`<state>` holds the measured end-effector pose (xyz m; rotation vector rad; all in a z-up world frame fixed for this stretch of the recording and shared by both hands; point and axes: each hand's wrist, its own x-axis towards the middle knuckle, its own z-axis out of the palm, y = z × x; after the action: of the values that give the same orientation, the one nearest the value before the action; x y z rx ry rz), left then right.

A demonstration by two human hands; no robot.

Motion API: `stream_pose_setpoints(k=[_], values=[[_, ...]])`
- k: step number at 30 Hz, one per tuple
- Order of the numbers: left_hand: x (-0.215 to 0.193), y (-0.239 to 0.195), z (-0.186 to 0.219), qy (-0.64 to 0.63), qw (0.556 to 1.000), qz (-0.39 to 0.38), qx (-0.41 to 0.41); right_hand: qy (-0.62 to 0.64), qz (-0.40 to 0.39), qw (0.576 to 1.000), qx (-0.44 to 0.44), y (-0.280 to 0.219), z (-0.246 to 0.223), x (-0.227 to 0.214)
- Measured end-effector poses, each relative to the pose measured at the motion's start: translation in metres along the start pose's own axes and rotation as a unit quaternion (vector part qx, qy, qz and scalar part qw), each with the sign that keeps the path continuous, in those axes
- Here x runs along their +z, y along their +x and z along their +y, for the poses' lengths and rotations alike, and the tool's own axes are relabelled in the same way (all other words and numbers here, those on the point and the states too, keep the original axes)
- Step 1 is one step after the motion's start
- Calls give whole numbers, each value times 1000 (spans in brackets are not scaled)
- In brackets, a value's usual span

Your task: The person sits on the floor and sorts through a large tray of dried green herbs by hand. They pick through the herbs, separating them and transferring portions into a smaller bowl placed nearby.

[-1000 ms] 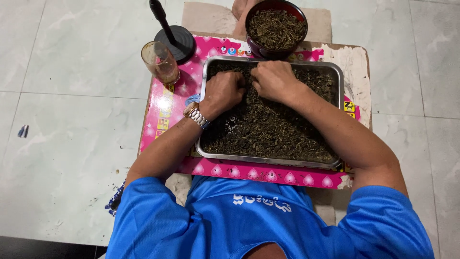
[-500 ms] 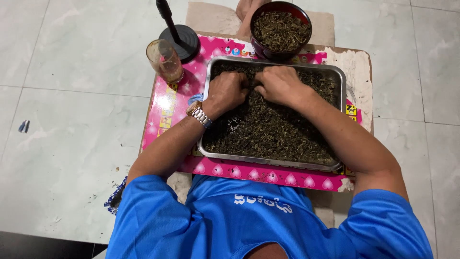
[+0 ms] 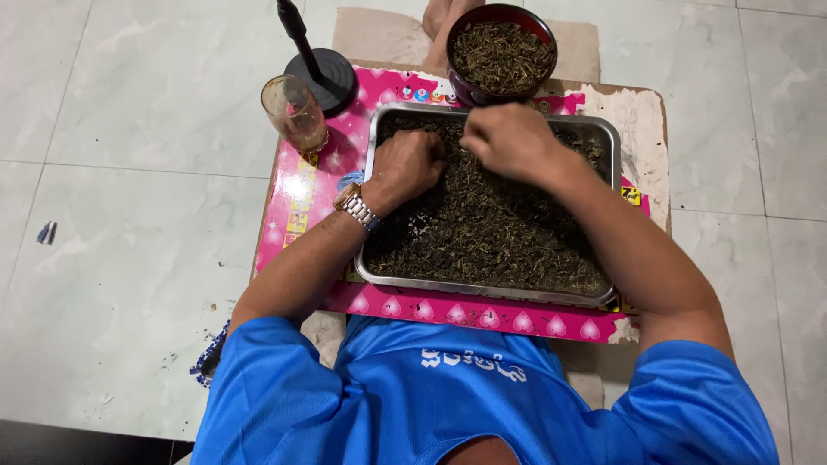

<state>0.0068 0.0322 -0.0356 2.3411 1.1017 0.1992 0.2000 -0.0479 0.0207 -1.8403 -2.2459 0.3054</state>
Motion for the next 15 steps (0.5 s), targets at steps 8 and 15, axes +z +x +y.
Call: stream_pose_setpoints(k=[8,15], values=[[4,0,2,48,999,8,6,245,152,949,126,43,60,-31],[5,-1,1,53,999,6,7,151,182,969,66,33,55,-34]])
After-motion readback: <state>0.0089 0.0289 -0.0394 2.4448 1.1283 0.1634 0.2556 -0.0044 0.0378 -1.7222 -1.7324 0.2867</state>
